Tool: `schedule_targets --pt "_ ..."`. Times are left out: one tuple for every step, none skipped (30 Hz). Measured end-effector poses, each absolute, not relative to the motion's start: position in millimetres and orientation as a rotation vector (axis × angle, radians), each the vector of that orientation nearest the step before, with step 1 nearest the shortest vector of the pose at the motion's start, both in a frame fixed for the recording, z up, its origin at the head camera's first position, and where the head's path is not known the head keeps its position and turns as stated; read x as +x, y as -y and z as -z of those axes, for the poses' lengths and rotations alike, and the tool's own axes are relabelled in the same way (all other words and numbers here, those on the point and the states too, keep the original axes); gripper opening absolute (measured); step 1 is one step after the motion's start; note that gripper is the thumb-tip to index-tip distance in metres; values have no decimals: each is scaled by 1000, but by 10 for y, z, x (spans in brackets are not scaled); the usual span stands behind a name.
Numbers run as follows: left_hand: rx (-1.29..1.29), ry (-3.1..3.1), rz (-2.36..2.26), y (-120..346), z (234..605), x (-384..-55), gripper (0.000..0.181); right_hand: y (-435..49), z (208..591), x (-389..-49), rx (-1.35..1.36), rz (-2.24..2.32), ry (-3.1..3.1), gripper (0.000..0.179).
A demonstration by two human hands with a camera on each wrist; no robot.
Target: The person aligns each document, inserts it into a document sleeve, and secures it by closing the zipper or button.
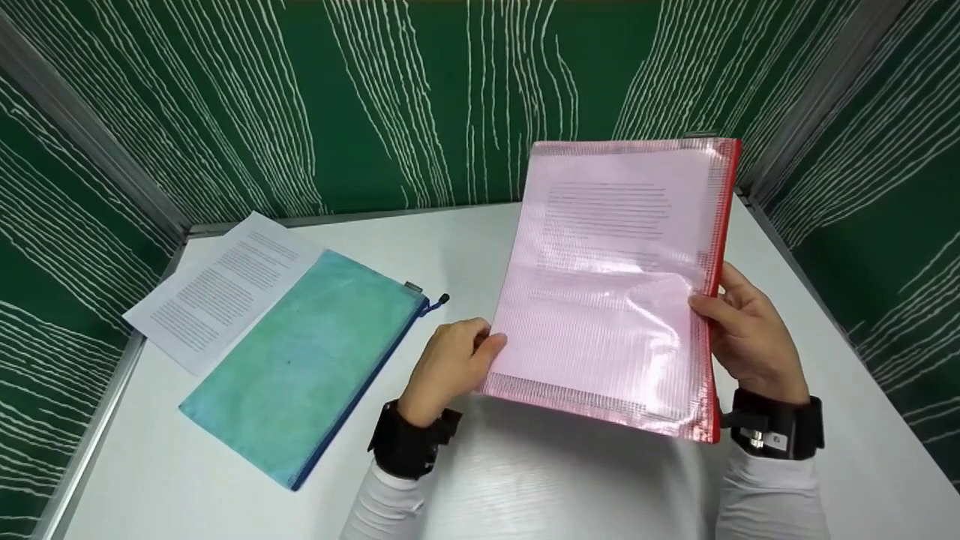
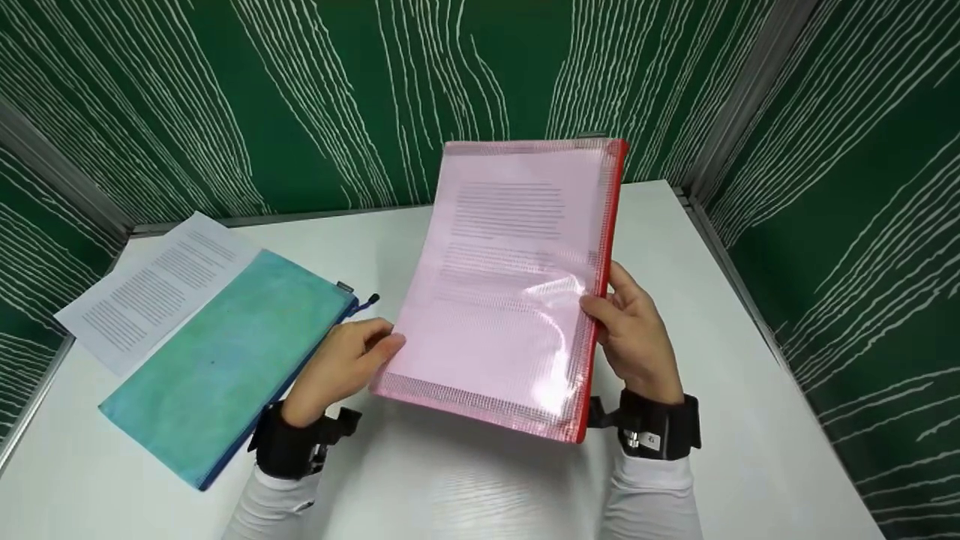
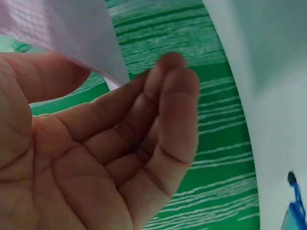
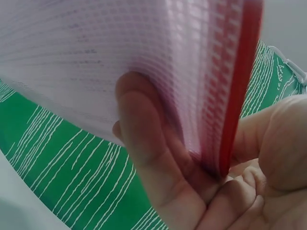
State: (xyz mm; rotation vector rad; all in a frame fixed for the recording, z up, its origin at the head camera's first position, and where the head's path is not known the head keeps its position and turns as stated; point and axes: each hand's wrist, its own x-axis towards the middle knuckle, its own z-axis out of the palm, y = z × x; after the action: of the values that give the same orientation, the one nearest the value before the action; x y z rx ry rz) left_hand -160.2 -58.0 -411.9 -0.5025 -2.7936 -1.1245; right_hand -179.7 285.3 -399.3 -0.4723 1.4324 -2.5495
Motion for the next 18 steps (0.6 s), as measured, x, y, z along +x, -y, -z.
schedule_targets --pt "-496 2781 1187 580 4113 -1603 22 -2857 3991 -1798 -485 2557 -1408 51" --pt "-485 2765 1253 579 4102 -1602 20 -2859 3988 -1798 -486 2558 -1405 51" --pt "-467 2750 1313 577 4094 -1601 18 -2863 3988 -1800 -492 2564 -1384 51" --pt "-446 2731 1366 571 4089 -1602 16 -2866 3988 -1801 -492 2568 -1374 51" --pt "-421 2712 1410 566 4084 -1602 14 -2868 3987 -1804 -488 2570 -1371 51" --pt "-400 2691 1443 559 4082 -1603 12 -2870 3989 -1807 -492 2574 -1357 51" --pt "-389 2663 1472 552 4085 -1606 11 -2868 3991 -1812 -487 2577 -1364 50" --pt "-372 2640 1494 544 4087 -1609 10 -2865 3993 -1815 -484 2578 -1366 50" --pt "-359 2620 1504 536 4090 -1611 10 -2864 3996 -1819 -486 2580 -1364 49" --pt "-347 2602 1515 528 4094 -1614 9 -2861 3996 -1820 -471 2573 -1399 49" --pt "-337 2586 1524 519 4100 -1617 8 -2858 3996 -1821 -459 2564 -1426 48" --pt "-328 2572 1535 510 4108 -1621 8 -2857 3996 -1821 -449 2556 -1447 47" --pt "-324 2554 1545 496 4116 -1627 8 -2860 3995 -1817 -441 2547 -1473 47" --pt "-311 2542 1552 481 4124 -1633 8 -2864 3994 -1813 -442 2547 -1476 47" --pt "-306 2527 1557 467 4133 -1639 8 -2868 3993 -1809 -443 2545 -1486 47" --pt "-302 2511 1557 451 4148 -1647 8 -2871 3991 -1806 -446 2542 -1499 47" --pt "-302 2492 1557 435 4164 -1655 8 -2877 3988 -1800 -459 2540 -1498 47" --pt "-300 2473 1552 419 4179 -1664 8 -2884 3984 -1794 -466 2539 -1501 47"
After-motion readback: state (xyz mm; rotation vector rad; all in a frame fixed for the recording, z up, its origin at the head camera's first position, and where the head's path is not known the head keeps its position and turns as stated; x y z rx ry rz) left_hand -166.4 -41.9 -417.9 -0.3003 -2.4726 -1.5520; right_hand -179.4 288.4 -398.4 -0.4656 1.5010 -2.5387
